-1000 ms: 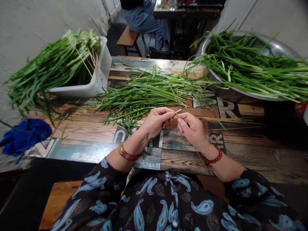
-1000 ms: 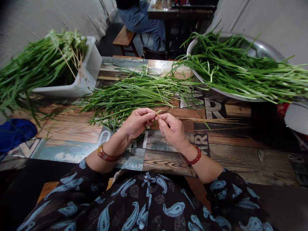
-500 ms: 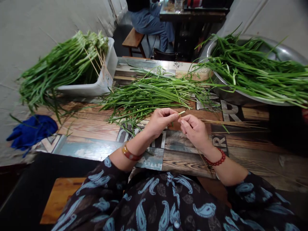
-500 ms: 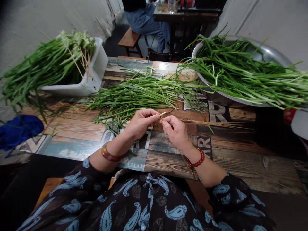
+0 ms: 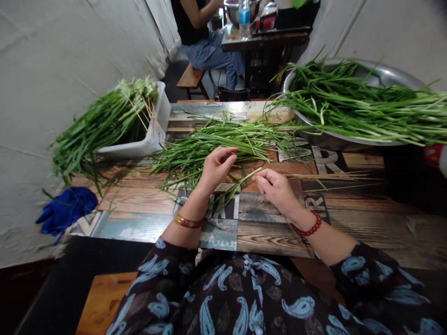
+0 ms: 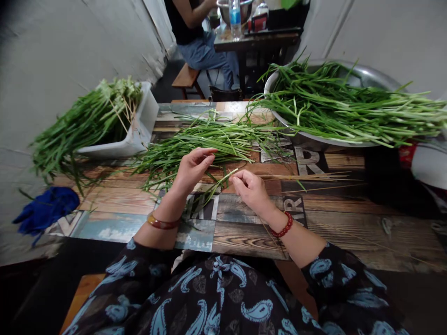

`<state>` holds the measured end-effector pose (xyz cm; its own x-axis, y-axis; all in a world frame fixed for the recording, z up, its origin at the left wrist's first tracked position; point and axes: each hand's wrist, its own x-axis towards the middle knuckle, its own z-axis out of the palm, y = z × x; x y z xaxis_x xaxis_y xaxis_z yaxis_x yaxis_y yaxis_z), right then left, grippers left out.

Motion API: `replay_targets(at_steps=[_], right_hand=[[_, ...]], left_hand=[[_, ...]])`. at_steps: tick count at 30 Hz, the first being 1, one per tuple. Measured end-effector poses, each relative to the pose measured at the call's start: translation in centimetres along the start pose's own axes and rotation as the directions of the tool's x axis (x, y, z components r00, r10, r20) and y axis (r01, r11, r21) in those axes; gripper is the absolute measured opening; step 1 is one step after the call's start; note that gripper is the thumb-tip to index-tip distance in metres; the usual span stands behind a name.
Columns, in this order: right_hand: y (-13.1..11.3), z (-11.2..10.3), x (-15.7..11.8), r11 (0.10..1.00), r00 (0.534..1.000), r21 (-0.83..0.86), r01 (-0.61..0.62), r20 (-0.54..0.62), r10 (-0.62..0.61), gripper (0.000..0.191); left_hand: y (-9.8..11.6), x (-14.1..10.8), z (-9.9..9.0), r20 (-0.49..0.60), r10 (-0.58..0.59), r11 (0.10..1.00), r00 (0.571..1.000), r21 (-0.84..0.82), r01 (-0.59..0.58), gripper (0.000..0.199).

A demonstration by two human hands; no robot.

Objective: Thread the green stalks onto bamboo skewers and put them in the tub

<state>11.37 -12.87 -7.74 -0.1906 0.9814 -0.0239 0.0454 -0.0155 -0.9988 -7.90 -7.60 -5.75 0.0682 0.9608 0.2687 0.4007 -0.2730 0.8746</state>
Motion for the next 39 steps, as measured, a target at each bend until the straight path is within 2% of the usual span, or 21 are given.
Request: replay_targets(at_steps=[3,6,8,11,15,18,20,23,25,27,30,32,36,39], right_hand=[[0.1,0.0,0.1,1.000,1.000,-0.012,0.011,-0.001,-0.011,0.027],[0.1,0.1,0.2,0.999,1.000,-0.036,0.025,-0.006,-0.026,0.026],[0.1,0.1,0.2,0.998,0.999,-0.055,0.033,-0.008,-0.033,0.026],[0.0,0.1,0.4,0.996,0.999,-0.073,0.050,-0.014,-0.051,0.024],[-0.1,0.1,0.6,0.992,0.996,-0.097,0.086,-0.023,-0.088,0.021],[-0.1,0.0,0.6,0.989,0.994,-0.107,0.103,-0.028,-0.106,0.019],[-0.1,0.0,0.6,0.988,0.993,-0.103,0.111,-0.035,-0.115,0.019],[-0.1,0.0,0.5,0.990,0.991,-0.075,0.123,-0.045,-0.127,0.018],[-0.2,-0.1,0.3,0.990,0.990,-0.047,0.130,-0.054,-0.133,0.017],[-0.3,-0.1,0.1,0.990,0.989,-0.029,0.137,-0.060,-0.139,0.017],[-0.3,-0.1,-0.2,0.989,0.987,-0.019,0.146,-0.063,-0.147,0.016],[-0.3,-0.2,-0.3,0.990,0.988,-0.018,0.142,-0.058,-0.143,0.017],[-0.3,-0.4,-0.4,0.992,0.991,-0.022,0.125,-0.046,-0.126,0.018],[-0.3,-0.6,-0.6,0.991,0.992,-0.044,0.124,-0.020,-0.125,0.019]], left_hand=[[-0.3,1.4,0.2,0.078,0.192,0.918,0.978,0.339,-0.207,0.027],[0.2,2.9,1.0,0.196,0.305,0.726,0.932,0.585,-0.360,0.030],[0.4,4.1,1.5,0.251,0.325,0.619,0.912,0.672,-0.406,0.031],[0.3,5.6,2.1,0.309,0.333,0.527,0.891,0.722,-0.447,0.028],[0.2,6.9,2.1,0.331,0.354,0.498,0.875,0.725,-0.476,0.020],[1.1,6.7,1.5,0.283,0.376,0.578,0.882,0.672,-0.462,0.019],[2.0,6.0,1.0,0.239,0.357,0.684,0.903,0.591,-0.427,0.014],[3.1,4.3,0.3,0.194,0.247,0.860,0.950,0.408,-0.307,0.009],[3.4,2.7,0.2,0.195,0.127,0.956,0.973,0.238,-0.172,0.004],[3.4,1.2,0.3,0.224,-0.017,1.000,0.974,0.029,0.011,0.012],[3.0,-0.6,0.9,0.280,-0.190,0.942,0.941,-0.220,0.255,0.028],[2.8,-1.3,1.3,0.296,-0.248,0.889,0.922,-0.308,0.338,0.031],[2.6,-1.6,1.6,0.310,-0.295,0.822,0.904,-0.399,0.406,0.032],[2.7,-1.6,1.4,0.340,-0.276,0.804,0.899,-0.431,0.410,0.027]])
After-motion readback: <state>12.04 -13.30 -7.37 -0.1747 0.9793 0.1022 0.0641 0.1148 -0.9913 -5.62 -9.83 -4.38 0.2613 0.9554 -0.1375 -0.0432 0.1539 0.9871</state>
